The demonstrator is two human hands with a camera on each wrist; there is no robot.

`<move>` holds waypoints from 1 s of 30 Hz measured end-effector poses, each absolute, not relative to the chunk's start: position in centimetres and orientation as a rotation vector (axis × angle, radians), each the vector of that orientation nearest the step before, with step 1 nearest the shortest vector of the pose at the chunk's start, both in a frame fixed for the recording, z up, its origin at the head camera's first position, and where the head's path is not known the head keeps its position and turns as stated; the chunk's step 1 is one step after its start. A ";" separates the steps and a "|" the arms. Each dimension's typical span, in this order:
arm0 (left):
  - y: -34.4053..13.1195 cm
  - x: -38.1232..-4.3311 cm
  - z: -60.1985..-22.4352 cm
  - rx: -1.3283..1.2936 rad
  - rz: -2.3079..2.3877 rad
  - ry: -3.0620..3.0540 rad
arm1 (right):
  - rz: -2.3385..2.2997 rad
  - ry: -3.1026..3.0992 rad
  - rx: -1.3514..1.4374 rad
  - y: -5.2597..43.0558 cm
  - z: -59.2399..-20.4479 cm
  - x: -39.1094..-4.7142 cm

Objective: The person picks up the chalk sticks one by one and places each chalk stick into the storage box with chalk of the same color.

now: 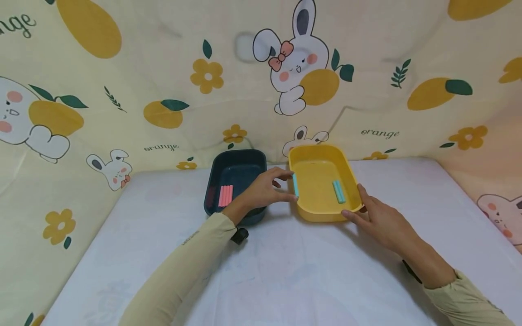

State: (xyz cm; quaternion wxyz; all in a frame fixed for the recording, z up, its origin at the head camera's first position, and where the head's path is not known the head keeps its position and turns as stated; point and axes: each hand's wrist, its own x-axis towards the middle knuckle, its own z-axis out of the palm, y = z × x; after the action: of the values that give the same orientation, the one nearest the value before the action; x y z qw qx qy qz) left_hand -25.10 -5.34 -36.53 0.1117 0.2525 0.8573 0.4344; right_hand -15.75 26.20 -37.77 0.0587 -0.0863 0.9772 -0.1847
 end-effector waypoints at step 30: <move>1.0 -27.9 -35.5 0.961 1.184 2.530 | -0.577 2.951 -0.286 26.2 -37.9 -15.8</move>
State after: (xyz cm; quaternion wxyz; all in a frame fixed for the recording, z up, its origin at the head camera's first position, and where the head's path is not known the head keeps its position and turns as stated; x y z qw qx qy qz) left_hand -27.86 1.02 -35.46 0.0938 0.3239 0.8527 0.3991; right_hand -15.81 26.23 -37.91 0.0607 -0.0947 0.9752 -0.1906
